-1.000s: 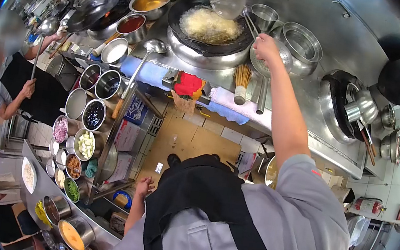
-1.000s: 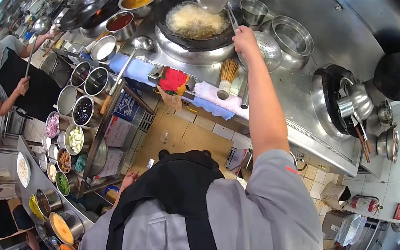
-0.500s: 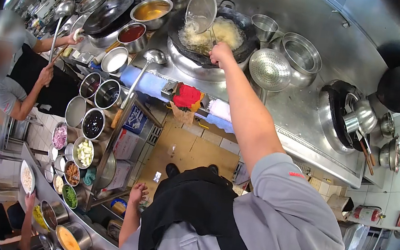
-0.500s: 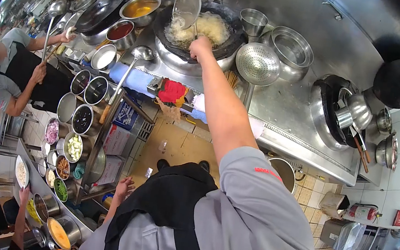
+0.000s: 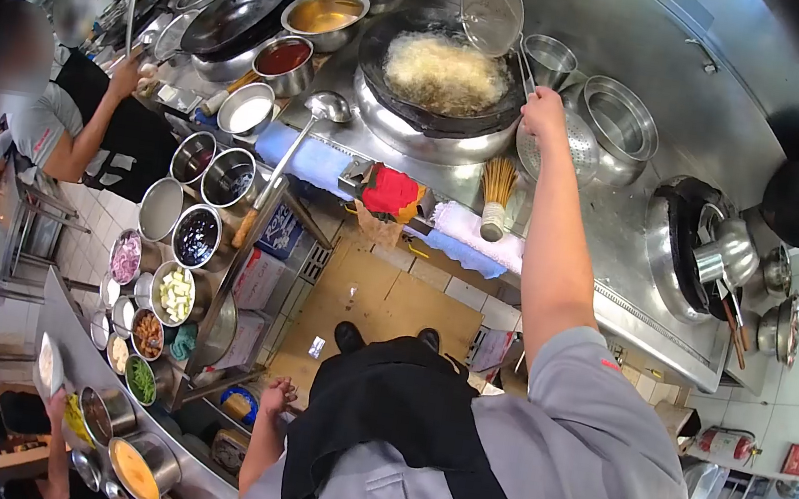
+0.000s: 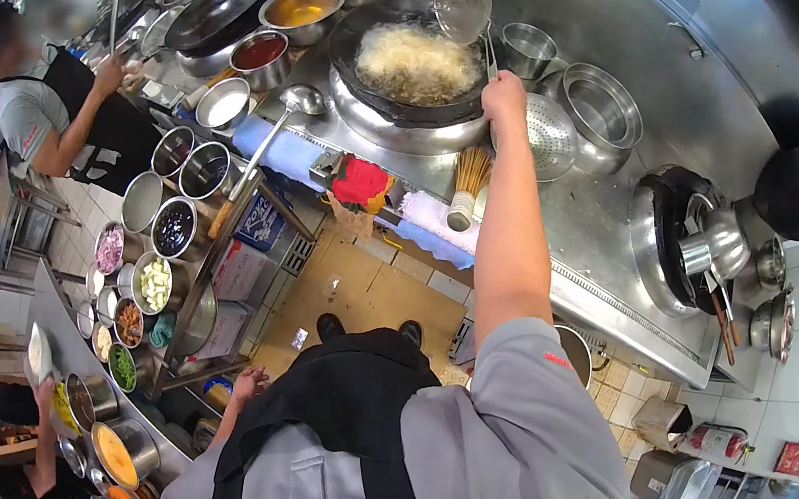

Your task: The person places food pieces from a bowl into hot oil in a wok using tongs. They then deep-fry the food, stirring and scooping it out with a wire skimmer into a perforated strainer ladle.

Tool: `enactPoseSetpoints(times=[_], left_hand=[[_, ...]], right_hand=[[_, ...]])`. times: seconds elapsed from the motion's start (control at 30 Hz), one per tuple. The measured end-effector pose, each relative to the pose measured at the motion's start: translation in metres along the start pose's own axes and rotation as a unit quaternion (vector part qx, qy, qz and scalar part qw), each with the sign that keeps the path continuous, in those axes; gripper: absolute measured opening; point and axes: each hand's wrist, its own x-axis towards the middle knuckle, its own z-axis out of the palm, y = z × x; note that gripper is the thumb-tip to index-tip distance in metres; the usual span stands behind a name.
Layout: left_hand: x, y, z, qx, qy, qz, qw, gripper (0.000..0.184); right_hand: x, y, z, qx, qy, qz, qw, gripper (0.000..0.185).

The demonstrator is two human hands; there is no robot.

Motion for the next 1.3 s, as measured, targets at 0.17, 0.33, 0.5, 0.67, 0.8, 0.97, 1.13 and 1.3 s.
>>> enactPoseSetpoints(times=[0.17, 0.33, 0.5, 0.67, 0.8, 0.97, 1.13, 1.3], left_hand=[[-0.008, 0.035, 0.014, -0.018, 0.006, 0.015, 1.000, 0.026], [-0.008, 0.036, 0.017, -0.017, -0.005, 0.027, 0.999, 0.027], [-0.011, 0.025, 0.010, -0.004, 0.016, 0.018, 1.000, 0.028], [-0.005, 0.013, 0.002, -0.016, -0.013, 0.007, 1.000, 0.026], [-0.008, 0.010, 0.001, -0.026, 0.014, 0.004, 1.000, 0.024], [-0.005, 0.014, 0.005, -0.007, 0.004, -0.004, 1.000, 0.024], [-0.008, 0.032, 0.010, -0.043, 0.017, 0.028, 0.999, 0.022], [-0.005, 0.023, 0.012, -0.025, 0.000, -0.005, 1.000, 0.029]], right_hand=[[0.005, 0.006, -0.023, -0.242, 0.094, -0.094, 0.961, 0.021], [0.012, 0.020, -0.029, -0.207, 0.045, -0.049, 0.976, 0.022], [0.034, 0.059, -0.031, -0.077, -0.134, 0.085, 0.984, 0.023], [0.017, 0.042, -0.047, -0.011, -0.193, 0.138, 0.971, 0.018], [0.011, 0.027, -0.044, -0.034, -0.265, 0.170, 0.948, 0.009], [-0.016, 0.038, 0.012, 0.125, -0.319, 0.195, 0.919, 0.011], [-0.019, 0.038, 0.017, 0.235, -0.333, 0.231, 0.884, 0.011], [-0.044, 0.035, 0.056, 0.331, -0.302, 0.246, 0.859, 0.007]])
